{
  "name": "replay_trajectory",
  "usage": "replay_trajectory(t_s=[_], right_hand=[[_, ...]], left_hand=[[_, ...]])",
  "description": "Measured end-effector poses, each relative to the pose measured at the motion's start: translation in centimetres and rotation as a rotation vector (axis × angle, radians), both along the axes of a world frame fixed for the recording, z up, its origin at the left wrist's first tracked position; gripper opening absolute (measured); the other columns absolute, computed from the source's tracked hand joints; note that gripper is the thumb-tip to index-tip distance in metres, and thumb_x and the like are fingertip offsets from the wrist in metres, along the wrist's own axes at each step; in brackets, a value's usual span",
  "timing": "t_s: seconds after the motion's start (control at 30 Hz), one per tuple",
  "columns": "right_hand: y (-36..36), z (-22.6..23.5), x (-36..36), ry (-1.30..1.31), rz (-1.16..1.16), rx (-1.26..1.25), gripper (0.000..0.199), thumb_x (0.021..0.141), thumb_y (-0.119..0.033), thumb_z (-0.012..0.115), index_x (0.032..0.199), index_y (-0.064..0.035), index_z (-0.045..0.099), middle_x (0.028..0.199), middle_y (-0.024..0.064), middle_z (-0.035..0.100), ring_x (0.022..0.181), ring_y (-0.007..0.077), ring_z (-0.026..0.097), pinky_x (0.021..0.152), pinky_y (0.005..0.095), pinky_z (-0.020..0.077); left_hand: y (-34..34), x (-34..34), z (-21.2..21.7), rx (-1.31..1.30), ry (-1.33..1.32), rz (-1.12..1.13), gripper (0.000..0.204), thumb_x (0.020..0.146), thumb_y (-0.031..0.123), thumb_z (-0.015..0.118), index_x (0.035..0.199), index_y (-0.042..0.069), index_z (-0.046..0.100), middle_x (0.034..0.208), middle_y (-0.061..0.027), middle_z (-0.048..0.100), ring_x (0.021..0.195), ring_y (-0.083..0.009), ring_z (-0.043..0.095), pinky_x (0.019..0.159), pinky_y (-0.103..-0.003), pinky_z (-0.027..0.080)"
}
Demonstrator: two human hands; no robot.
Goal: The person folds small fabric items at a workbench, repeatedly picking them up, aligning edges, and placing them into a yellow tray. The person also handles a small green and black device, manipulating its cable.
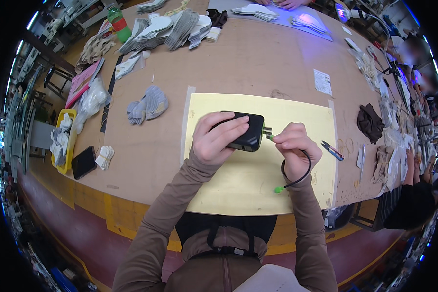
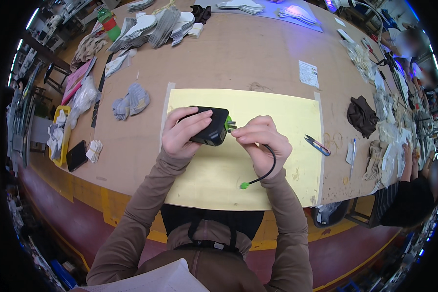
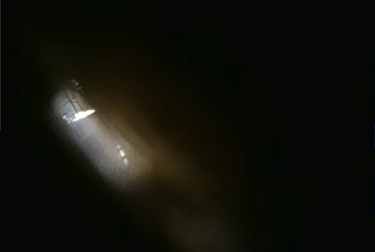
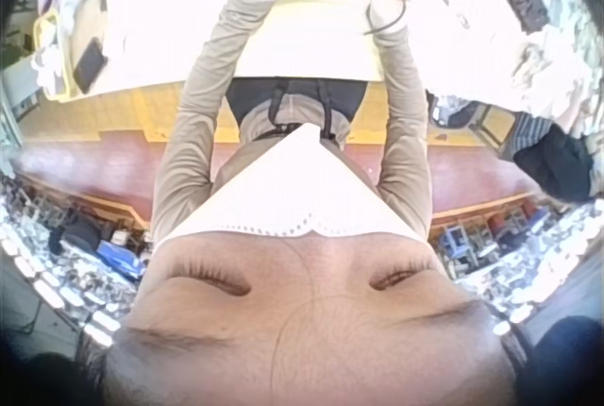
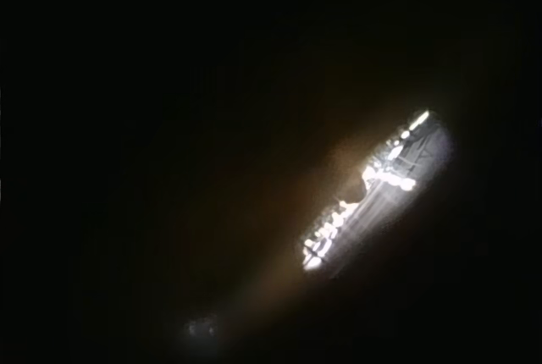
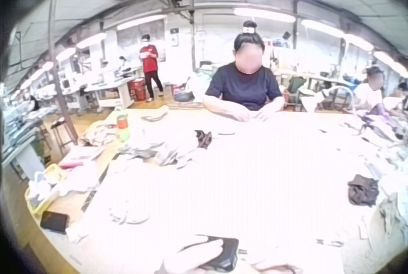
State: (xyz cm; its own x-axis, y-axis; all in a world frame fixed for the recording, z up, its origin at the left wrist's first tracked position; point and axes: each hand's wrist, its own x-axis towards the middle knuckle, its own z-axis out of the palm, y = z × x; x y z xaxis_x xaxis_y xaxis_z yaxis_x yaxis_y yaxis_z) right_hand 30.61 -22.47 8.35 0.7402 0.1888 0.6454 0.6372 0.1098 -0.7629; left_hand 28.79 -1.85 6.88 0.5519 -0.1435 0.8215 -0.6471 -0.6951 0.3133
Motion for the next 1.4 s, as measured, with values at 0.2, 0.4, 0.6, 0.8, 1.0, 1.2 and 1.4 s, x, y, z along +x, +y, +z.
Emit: replay_trajectory(t_s=[0.2,0.4,0.6,0.8,1.0,1.2,1.4], right_hand=[[-0.1,-0.5,0.4,0.074,0.06,0.234,0.022,0.074,0.017,0.057,0.088,0.0006,0.061,0.088,0.015,0.067,0.085,0.0219,0.059,0.075,0.0311,0.0494],[-0.3,-0.6,0.5,0.347,0.224,0.364,0.028,0.096,-0.009,0.036,0.112,0.0046,0.055,0.091,0.0198,0.064,0.081,0.0214,0.06,0.072,0.0294,0.0493],[0.0,0.5,0.2,0.66,0.298,-0.004,0.034,0.095,-0.01,0.042,0.124,0.0036,0.051,0.1,0.0102,0.063,0.066,0.0057,0.047,0.055,0.0191,0.0384],[0.6,0.7,-0.2,0.887,0.58,-0.057,0.047,0.086,-0.001,0.063,0.129,0.0058,0.048,0.111,0.0085,0.062,0.091,0.0087,0.058,0.078,0.0217,0.0469],[2.1,-0.5,-1.0,0.724,0.365,0.066,0.051,0.08,0.002,0.068,0.127,0.005,0.049,0.103,0.0043,0.063,0.081,0.0028,0.054,0.066,0.0182,0.0435],[1.8,-0.1,-1.7,0.128,-0.044,-0.619,0.055,0.069,-0.006,0.08,0.118,0.0046,0.057,0.085,0.0076,0.067,0.067,0.0092,0.063,0.059,0.0215,0.0493],[2.2,-1.4,-1.2,-0.42,-0.161,-0.578,0.052,0.064,-0.011,0.084,0.11,0.0011,0.061,0.086,0.0136,0.069,0.061,0.0198,0.065,0.053,0.0256,0.0508]], left_hand=[[0.5,-0.8,-0.8,0.062,-0.147,0.043,0.031,0.064,0.004,0.073,0.092,0.017,0.073,0.099,0.0005,0.065,0.097,-0.0195,0.056,0.093,-0.042,0.044],[0.6,-1.2,-1.0,0.027,-0.184,-0.065,0.031,0.065,0.006,0.077,0.089,0.025,0.074,0.107,-0.0019,0.047,0.097,-0.0175,0.053,0.096,-0.048,0.048],[0.3,-0.9,-1.3,0.003,-0.202,-0.113,0.037,0.062,0.008,0.082,0.088,0.032,0.074,0.116,-0.0046,0.04,0.109,-0.0215,0.048,0.098,-0.05,0.049],[0.1,-0.4,-1.6,0.017,-0.37,-0.034,0.047,0.062,0.008,0.085,0.101,0.031,0.069,0.124,-0.0086,0.039,0.117,-0.0324,0.045,0.104,-0.053,0.042],[-0.1,0.5,-1.6,-1.03,0.383,-0.506,0.049,0.085,0.018,0.064,0.125,0.007,0.037,0.128,-0.0253,0.044,0.121,-0.036,0.047,0.1,-0.047,0.041],[-0.8,-0.4,-1.7,-1.379,0.829,-0.907,0.048,0.085,0.045,0.061,0.107,0.006,0.044,0.106,-0.0141,0.052,0.107,-0.0284,0.052,0.098,-0.043,0.041],[-0.6,0.5,-3.6,-1.673,0.813,-1.26,0.022,0.079,0.024,0.055,0.089,0.006,0.046,0.09,-0.0112,0.052,0.093,-0.0246,0.051,0.086,-0.036,0.042]])
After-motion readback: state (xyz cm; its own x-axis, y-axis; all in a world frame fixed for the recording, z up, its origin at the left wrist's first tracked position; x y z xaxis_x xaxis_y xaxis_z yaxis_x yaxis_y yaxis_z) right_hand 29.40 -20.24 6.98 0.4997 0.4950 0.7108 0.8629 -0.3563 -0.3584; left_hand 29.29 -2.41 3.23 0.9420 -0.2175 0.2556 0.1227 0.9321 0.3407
